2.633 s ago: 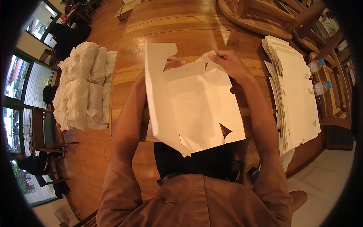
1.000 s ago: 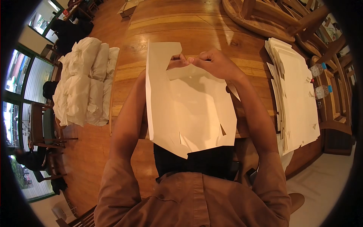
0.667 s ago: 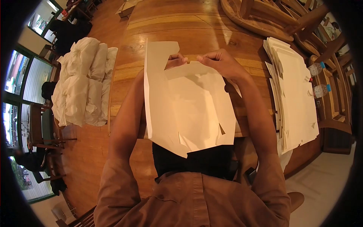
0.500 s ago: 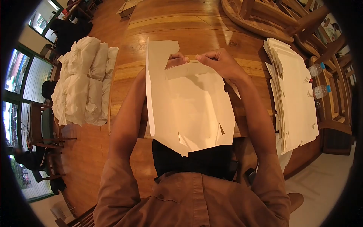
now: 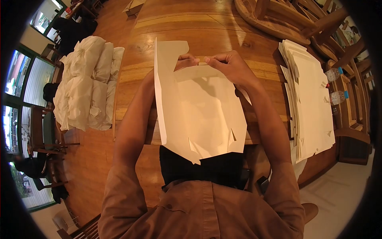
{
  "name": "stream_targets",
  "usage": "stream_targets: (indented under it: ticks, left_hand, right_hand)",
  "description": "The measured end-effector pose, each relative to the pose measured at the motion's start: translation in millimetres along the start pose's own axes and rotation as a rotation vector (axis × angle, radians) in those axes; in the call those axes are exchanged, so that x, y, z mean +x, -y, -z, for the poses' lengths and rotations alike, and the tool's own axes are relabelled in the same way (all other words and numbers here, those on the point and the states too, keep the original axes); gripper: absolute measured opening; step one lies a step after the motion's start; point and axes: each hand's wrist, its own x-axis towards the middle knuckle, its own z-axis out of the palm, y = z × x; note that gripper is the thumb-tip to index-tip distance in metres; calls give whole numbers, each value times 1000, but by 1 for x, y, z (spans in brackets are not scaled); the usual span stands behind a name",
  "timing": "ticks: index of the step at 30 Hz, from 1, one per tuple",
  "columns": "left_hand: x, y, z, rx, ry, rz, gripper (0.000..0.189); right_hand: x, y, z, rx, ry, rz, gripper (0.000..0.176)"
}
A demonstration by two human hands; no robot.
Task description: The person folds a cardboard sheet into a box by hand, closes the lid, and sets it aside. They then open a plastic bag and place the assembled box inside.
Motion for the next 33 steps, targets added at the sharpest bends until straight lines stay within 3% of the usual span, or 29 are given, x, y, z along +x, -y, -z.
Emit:
stream_targets:
  ticks: [14, 20, 22, 24, 28, 30, 33]
  left_hand:
    - [3, 2, -1, -193, 86, 75, 28]
    - [5, 4, 5, -111, 84, 123, 22]
    - [5, 4, 5, -126, 96, 125, 22]
    - [12, 10, 5, -298, 302, 133, 26]
    - [22, 15, 5, -323, 355, 85, 32]
    - [25, 11, 9, -318, 420, 183, 33]
    - [22, 9, 5, -382, 396, 177, 34]
  right_hand:
    - [6, -2, -6, -89, -27, -94, 31]
    - [13, -16, -10, 62, -87, -28, 34]
    - [12, -13, -8, 194, -63, -107, 30]
    - [13, -16, -7, 222, -89, -103, 29]
    - [12, -23, -12, 272, -119, -56, 29]
    - [15, -27, -18, 272, -127, -26, 31]
    - [20, -32, -21, 259, -152, 36, 34]
